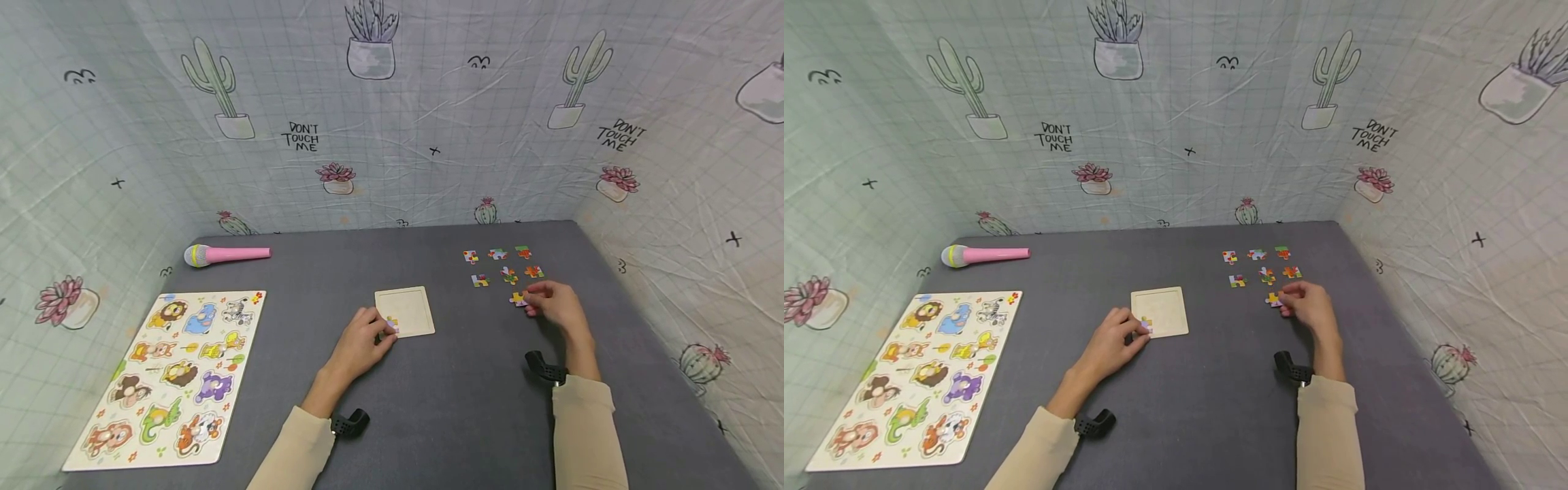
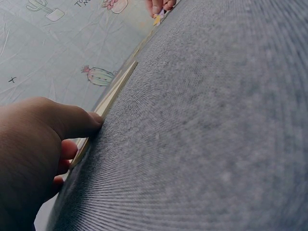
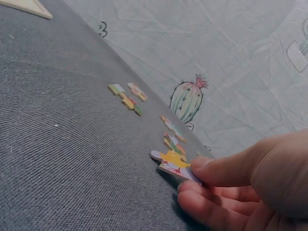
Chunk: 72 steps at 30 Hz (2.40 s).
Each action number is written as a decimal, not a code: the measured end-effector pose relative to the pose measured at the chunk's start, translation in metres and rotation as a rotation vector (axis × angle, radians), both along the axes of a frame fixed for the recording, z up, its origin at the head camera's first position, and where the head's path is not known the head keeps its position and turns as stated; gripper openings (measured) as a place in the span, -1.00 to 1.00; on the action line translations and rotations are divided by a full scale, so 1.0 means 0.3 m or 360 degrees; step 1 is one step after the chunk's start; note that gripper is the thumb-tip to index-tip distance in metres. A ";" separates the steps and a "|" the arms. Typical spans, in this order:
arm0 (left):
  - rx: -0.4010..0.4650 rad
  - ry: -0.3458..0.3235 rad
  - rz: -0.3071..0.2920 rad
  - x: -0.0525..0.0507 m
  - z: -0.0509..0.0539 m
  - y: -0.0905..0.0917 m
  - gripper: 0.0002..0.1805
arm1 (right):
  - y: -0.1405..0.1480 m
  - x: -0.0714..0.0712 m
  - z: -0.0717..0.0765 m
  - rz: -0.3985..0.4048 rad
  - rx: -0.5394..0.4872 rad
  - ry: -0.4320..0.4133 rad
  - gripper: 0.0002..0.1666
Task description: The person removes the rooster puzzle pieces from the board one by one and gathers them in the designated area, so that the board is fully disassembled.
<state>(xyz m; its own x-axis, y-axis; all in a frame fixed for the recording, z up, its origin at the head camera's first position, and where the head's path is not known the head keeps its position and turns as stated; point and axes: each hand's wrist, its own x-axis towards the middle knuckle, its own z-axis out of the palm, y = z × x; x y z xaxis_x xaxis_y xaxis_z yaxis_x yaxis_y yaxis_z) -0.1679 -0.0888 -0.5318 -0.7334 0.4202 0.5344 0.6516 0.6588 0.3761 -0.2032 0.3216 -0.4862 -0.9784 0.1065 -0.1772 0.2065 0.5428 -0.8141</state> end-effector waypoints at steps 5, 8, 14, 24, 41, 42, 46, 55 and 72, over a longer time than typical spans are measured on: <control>0.0008 0.0014 -0.0003 0.002 0.002 0.000 -0.91 | -0.006 -0.002 -0.001 -0.0031 0.0183 -0.0010 -0.59; 0.0009 0.0011 -0.0007 0.002 0.001 0.001 -0.91 | -0.014 -0.002 -0.001 -0.0045 0.0298 -0.0007 -0.62; -0.0007 -0.0001 0.0001 0.001 0.002 0.000 -0.92 | -0.025 -0.007 -0.008 -0.0058 0.0404 0.0027 -0.67; 0.0010 0.0017 -0.0008 0.004 0.000 0.000 -0.90 | -0.029 -0.011 -0.015 -0.0061 0.0439 0.0033 -0.69; 0.0101 -0.0067 -0.0014 0.002 0.021 -0.003 -0.93 | -0.077 -0.013 0.038 -0.0025 0.0417 0.0245 -0.61; 0.0109 -0.0069 -0.0013 0.001 0.022 -0.004 -0.93 | -0.088 -0.016 0.042 -0.0010 0.0414 0.0256 -0.61; 0.0131 -0.0067 0.0007 0.001 0.026 -0.006 -0.93 | -0.137 -0.024 0.048 0.0023 0.0450 0.0301 -0.66; 0.0163 -0.0055 0.0013 0.003 0.031 -0.013 -0.92 | -0.254 -0.027 0.050 0.0158 0.0479 0.0465 -0.77; 0.0055 -0.0351 0.0114 -0.015 0.045 -0.075 -0.56 | -0.536 0.015 0.025 0.0435 0.0466 0.0585 -0.80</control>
<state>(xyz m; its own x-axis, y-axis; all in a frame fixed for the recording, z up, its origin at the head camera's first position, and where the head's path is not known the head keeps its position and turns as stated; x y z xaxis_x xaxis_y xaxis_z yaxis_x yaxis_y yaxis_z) -0.1722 -0.1115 -0.5183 -0.8612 0.3470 0.3713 0.5032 0.6847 0.5273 -0.1986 0.1608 -0.4788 -0.9693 -0.1667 0.1809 -0.2437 0.7516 -0.6129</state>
